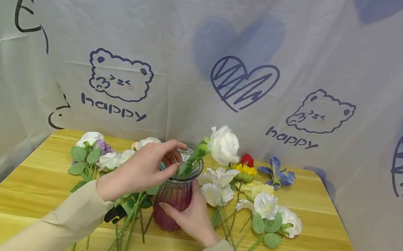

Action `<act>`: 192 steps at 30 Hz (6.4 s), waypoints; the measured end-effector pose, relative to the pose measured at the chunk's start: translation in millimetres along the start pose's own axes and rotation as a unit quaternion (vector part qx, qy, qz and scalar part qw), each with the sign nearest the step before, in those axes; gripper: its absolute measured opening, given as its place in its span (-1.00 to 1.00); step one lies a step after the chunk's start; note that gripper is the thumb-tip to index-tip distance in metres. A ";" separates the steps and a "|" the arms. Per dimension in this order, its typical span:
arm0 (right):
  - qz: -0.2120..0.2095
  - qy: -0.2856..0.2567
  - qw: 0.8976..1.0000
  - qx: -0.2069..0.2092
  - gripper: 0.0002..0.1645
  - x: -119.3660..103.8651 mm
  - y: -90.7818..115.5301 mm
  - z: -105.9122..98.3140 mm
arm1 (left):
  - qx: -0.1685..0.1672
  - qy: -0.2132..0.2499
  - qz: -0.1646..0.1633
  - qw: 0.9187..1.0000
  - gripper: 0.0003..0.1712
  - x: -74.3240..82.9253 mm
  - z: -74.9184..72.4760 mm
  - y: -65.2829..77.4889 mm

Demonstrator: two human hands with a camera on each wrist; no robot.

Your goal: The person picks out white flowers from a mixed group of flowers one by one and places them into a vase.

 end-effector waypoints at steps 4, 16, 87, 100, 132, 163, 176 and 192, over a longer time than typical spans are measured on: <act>0.009 0.001 1.000 0.000 0.08 2.1 0.2 0.9 | 0.047 0.012 0.017 0.999 -0.68 -2.9 -6.1 6.2; 0.033 -0.009 0.999 0.019 -0.01 3.2 -1.4 0.7 | 0.135 0.043 -0.067 0.988 -0.76 -57.6 -27.1 37.6; 0.042 -0.028 0.999 0.009 0.00 5.2 -0.5 2.3 | -0.087 0.393 -0.393 0.827 -0.61 -165.2 60.6 85.3; 0.054 0.000 0.999 0.003 0.02 45.4 2.6 0.0 | 0.004 0.319 -0.312 0.895 -0.63 -133.6 -1.4 63.0; 0.052 -0.022 0.998 -0.001 -0.01 15.7 -6.1 -0.6 | 0.206 0.159 0.070 0.963 -0.73 34.3 -84.7 -29.5; 0.041 -0.003 0.999 0.010 0.04 39.8 -2.8 -2.3 | 0.074 0.039 -0.050 0.995 -0.73 -25.3 -9.5 -16.7; 0.062 -0.002 0.998 0.006 0.07 52.3 0.6 -0.2 | -0.027 0.099 -0.115 0.988 -0.29 -42.4 -7.8 -9.3; 0.047 -0.022 0.999 0.009 0.02 39.1 -2.7 -0.9 | 0.008 0.081 -0.157 0.984 -0.48 -85.1 -15.0 20.2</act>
Point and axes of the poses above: each hand's wrist, its own y-axis away from the middle knuckle, its own z-axis out of the palm, x = y × z, the point moved 7 cm from there along -y, towards the middle knuckle, and after that the axes turned 12 degrees about -z, right-handed, at the moved point
